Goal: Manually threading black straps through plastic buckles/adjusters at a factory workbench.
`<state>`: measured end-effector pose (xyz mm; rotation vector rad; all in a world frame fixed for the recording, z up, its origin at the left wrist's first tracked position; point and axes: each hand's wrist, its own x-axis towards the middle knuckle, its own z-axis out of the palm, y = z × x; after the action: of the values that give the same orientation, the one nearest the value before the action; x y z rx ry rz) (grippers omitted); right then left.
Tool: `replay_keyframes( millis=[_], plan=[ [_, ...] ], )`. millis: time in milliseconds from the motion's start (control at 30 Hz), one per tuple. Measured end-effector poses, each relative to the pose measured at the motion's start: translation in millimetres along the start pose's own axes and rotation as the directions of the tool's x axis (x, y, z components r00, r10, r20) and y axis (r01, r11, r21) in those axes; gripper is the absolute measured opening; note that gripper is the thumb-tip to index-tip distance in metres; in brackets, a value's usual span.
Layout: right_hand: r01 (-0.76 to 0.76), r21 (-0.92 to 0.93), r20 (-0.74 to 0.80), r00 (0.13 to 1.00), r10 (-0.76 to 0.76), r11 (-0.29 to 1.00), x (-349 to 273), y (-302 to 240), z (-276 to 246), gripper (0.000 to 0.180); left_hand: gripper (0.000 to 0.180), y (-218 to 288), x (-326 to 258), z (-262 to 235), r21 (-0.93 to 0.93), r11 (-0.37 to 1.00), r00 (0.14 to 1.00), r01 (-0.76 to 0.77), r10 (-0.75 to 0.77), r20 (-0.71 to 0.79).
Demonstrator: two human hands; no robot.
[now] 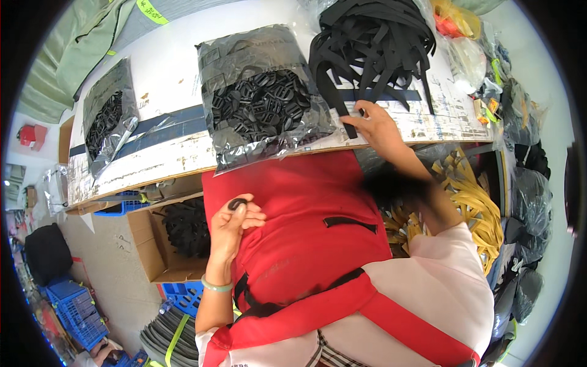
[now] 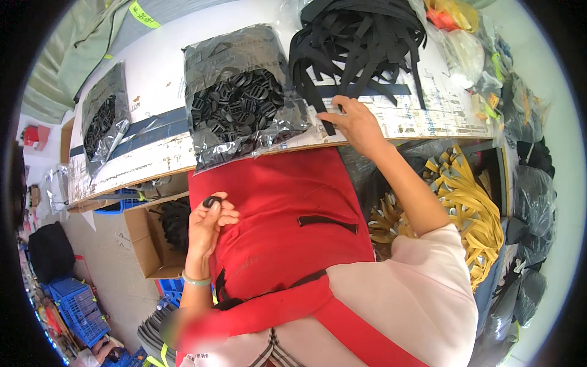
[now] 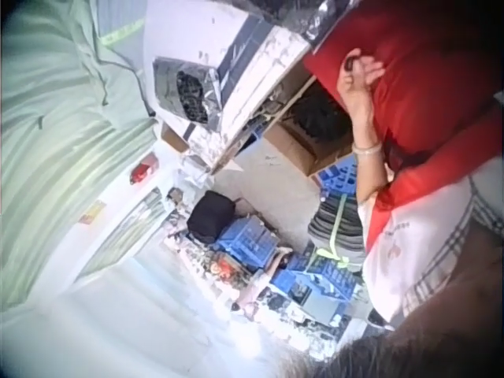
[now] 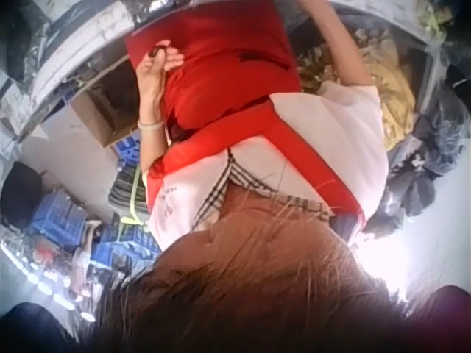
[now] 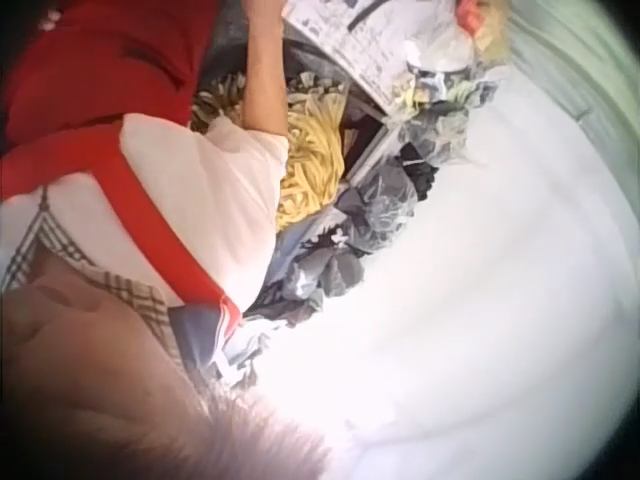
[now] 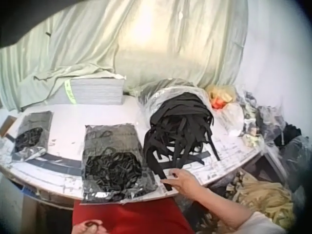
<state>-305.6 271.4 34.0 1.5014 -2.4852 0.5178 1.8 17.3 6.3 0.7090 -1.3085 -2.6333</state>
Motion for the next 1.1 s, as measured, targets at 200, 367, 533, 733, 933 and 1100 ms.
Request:
replay_keyframes(
  millis=[200, 367, 533, 733, 933, 1100],
  plan=[
    [0.086, 0.090, -0.305, 0.951, -0.054, 0.992, 29.6, -33.9, -19.8, 0.031, 0.020, -0.4, 11.2, 32.4, 0.184, 0.983, 0.996, -0.002, 0.017, -0.083],
    [0.183, 0.521, 0.050, 0.969, -0.243, 0.834, 25.5, -130.6, -69.9, 0.020, 0.012, -6.8, 3.4, 25.4, 0.246, 0.969, 0.996, -0.021, 0.041, -0.076],
    [-0.044, 0.535, 0.307, 0.941, -0.145, 0.844, 14.4, -173.9, 12.0, 0.022, 0.012, -2.3, 0.8, 42.6, 0.575, 0.818, 0.997, -0.005, 0.051, -0.063],
    [0.346, 0.431, 0.009, 0.922, -0.387, 0.833, 7.4, -169.3, 41.4, 0.027, 0.026, 8.6, -6.0, 20.5, -0.313, 0.931, 0.982, 0.188, -0.176, 0.067],
    [0.351, 0.396, 0.078, 0.908, -0.412, 0.849, 5.4, -182.9, 52.7, 0.025, 0.024, -17.9, -5.3, -0.3, -0.255, 0.962, 0.994, 0.095, -0.106, -0.030],
    [-0.687, 0.655, 0.709, 0.703, 0.060, 0.314, 21.1, -182.5, 16.2, 0.016, 0.021, -12.6, -3.0, 6.9, 0.123, 0.983, 0.974, -0.137, 0.156, -0.162]
  ],
)
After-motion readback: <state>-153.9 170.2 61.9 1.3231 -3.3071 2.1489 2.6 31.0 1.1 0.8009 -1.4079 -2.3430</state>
